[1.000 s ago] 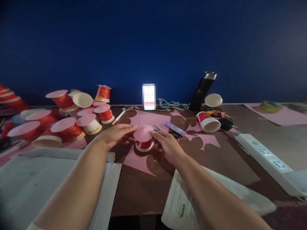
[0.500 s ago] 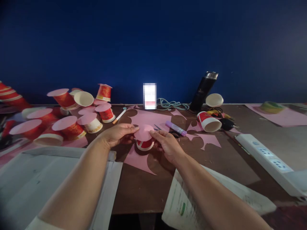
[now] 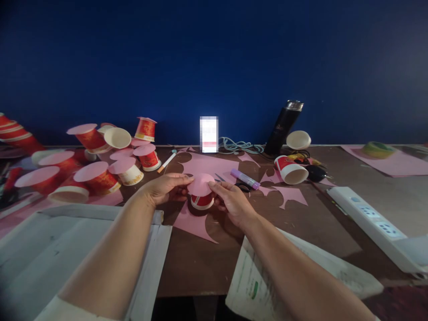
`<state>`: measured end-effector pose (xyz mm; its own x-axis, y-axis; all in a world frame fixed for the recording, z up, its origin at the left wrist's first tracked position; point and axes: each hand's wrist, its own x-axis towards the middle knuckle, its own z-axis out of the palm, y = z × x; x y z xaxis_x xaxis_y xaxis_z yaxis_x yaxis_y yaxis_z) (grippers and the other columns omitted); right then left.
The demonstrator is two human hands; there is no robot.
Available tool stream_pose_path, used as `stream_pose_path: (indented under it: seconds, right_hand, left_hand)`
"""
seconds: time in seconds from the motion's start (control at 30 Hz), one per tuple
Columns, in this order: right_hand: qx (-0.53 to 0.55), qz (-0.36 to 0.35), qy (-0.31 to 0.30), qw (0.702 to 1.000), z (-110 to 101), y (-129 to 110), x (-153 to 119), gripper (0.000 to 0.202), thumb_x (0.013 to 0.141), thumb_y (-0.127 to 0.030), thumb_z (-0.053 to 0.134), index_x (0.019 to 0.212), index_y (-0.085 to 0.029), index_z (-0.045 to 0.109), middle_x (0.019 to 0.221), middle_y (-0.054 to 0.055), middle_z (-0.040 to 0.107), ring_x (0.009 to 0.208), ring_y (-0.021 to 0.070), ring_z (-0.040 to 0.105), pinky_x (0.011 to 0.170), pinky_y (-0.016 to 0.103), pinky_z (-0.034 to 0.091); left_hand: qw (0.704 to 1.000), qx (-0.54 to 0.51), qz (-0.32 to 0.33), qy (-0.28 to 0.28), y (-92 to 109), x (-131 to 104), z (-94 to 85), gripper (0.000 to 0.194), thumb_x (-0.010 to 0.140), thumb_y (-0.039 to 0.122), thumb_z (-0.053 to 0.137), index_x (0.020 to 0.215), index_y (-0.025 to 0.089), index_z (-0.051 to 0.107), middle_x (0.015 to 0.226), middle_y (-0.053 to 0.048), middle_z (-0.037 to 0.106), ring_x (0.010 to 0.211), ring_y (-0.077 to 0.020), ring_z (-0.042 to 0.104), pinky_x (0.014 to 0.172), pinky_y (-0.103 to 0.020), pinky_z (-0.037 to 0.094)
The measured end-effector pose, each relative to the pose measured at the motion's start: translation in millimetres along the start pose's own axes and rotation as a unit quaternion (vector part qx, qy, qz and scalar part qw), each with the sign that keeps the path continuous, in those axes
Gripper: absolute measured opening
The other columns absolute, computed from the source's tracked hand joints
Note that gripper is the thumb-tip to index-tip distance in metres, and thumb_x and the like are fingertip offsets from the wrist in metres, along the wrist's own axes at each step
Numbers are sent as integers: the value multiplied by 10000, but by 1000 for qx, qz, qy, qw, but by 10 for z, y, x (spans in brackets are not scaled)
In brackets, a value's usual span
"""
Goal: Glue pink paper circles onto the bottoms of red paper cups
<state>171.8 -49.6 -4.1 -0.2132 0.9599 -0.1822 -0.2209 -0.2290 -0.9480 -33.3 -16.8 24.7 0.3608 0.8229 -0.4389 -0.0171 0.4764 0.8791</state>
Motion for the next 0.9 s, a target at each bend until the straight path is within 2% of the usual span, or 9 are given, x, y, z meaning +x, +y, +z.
stream_pose_path:
  seconds: [0.37, 0.67, 0.73, 0.8, 0.9]
  right_hand:
    - [-18, 3, -2, 1000, -11, 4, 12, 365, 691, -480, 741, 658, -157, 576, 578, -23, 520, 486, 64, 397, 397, 197, 183]
    - [-7, -4, 6, 1000, 23, 3, -6, 380, 668, -489, 752, 637, -157, 569, 578, -24, 501, 477, 62, 379, 390, 200, 178]
    - [-10, -14, 27, 1000, 21, 14, 5, 402, 673, -518, 739, 635, -164, 553, 575, -30, 483, 474, 64, 374, 389, 201, 183]
    - [-38, -43, 78, 995, -2, 29, 27, 412, 700, -554, 703, 663, -174, 547, 596, -33, 480, 484, 70, 386, 396, 203, 226]
    - [-146, -148, 150, 967, -62, 44, 47, 376, 776, -569, 622, 836, -199, 593, 712, -12, 549, 585, 108, 483, 498, 230, 392]
  left_hand:
    - [1000, -17, -3, 6, 3, -4, 18, 171, 749, 230, 706, 829, 137, 588, 641, 7, 552, 556, -82, 535, 551, -236, 545]
    - [1000, -18, 1, 12, 3, -9, 28, 163, 756, 224, 691, 845, 133, 588, 637, 2, 553, 551, -86, 533, 545, -241, 545]
    - [1000, -17, 2, 12, -1, -4, 25, 169, 753, 236, 696, 831, 135, 585, 637, 2, 553, 551, -85, 531, 549, -242, 545]
    - [1000, -16, 5, 10, -6, 3, 21, 186, 747, 261, 706, 800, 138, 577, 631, 5, 550, 548, -83, 527, 553, -245, 544]
    - [1000, -13, 9, 8, -16, 14, 16, 231, 718, 295, 736, 777, 143, 573, 624, 10, 549, 550, -84, 529, 560, -252, 542]
